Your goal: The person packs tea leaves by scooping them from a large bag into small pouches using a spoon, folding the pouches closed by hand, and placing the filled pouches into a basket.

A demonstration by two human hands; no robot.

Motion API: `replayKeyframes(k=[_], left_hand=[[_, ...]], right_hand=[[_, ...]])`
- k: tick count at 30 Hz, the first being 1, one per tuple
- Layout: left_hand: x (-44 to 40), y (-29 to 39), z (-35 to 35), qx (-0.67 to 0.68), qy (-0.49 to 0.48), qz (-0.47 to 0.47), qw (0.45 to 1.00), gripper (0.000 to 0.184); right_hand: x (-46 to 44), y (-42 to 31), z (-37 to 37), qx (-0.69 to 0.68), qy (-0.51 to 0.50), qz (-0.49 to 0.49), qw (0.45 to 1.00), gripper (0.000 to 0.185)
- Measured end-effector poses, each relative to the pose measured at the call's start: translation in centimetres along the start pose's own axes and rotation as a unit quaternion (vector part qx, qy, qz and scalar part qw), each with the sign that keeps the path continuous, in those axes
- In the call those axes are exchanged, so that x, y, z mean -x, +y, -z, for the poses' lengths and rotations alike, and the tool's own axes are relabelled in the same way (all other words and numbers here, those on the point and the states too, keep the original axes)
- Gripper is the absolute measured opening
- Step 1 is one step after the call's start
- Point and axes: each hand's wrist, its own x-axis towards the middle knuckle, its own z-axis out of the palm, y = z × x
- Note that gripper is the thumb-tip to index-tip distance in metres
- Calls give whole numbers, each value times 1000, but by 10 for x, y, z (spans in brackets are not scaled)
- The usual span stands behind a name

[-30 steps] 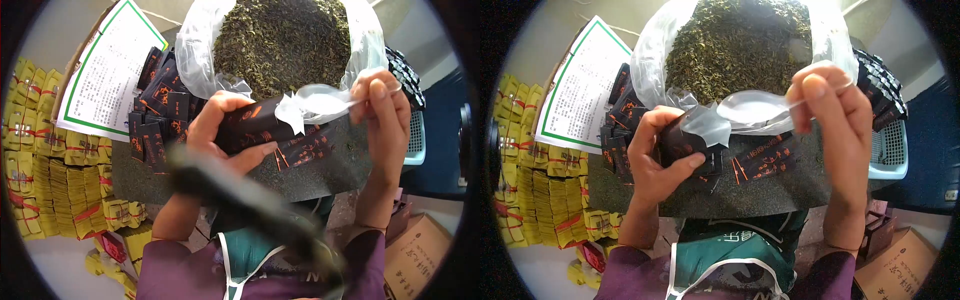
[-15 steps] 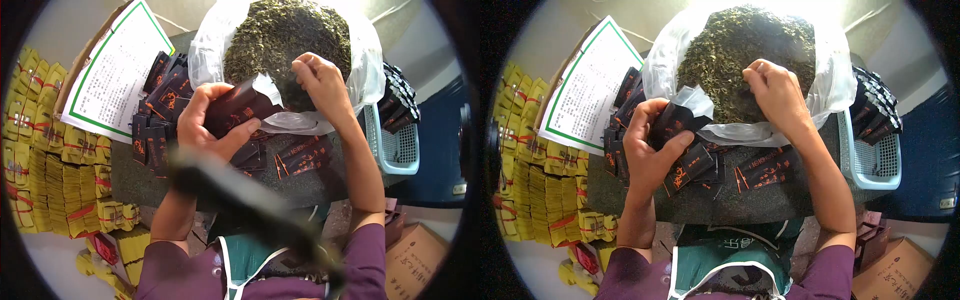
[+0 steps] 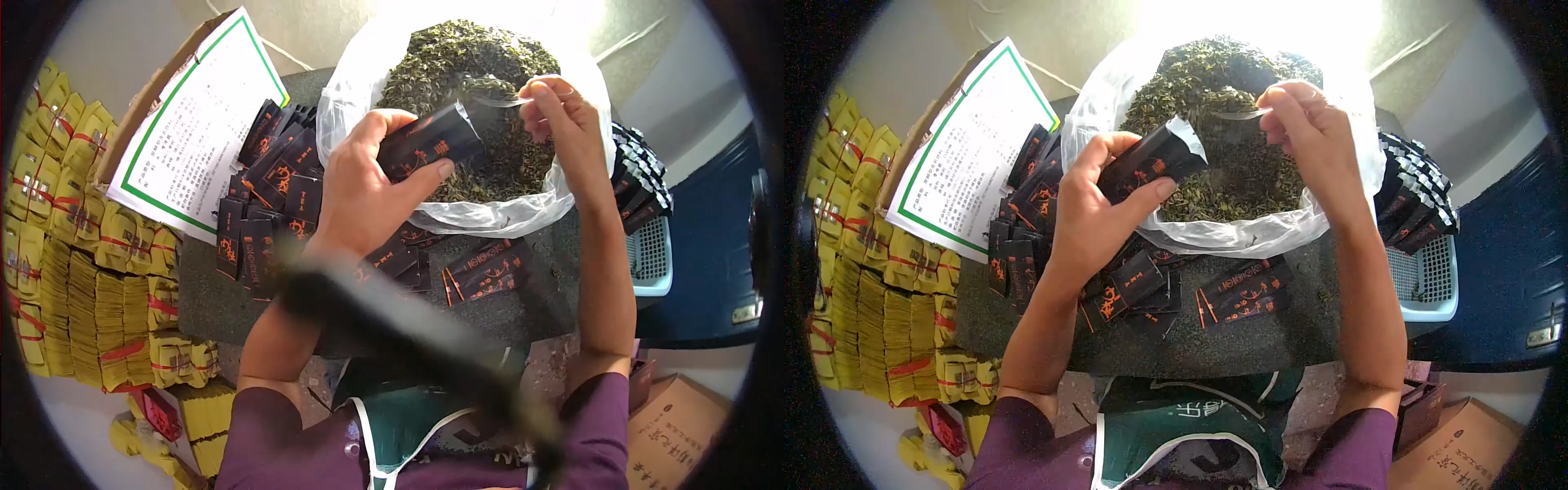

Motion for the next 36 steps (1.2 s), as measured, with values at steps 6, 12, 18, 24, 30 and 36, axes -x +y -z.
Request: replayKeyframes(k=[6,12,18,24,30,36], left_hand=[[-21,-1,-8,-20,-1,8,1000,48],[-30,-1,-21,-16,-23,-32,999,54],[-28,4,-32,16,-27,-27,999,54],[-30,1,-35,98,-3,-13,995,55],[-32,2,-31,214,4,43,976,55],[-28,9,-5,254,55,27,965,45]], right_hand=[[5,-32,27,19,-34,-1,999,26],[6,-52,24,56,-106,-5,993,25],[6,-70,0,266,-159,101,946,18],[13,-81,2,284,-72,303,907,14],[6,-69,27,195,27,183,963,16],[-7,-17,7,383,-70,19,921,27]])
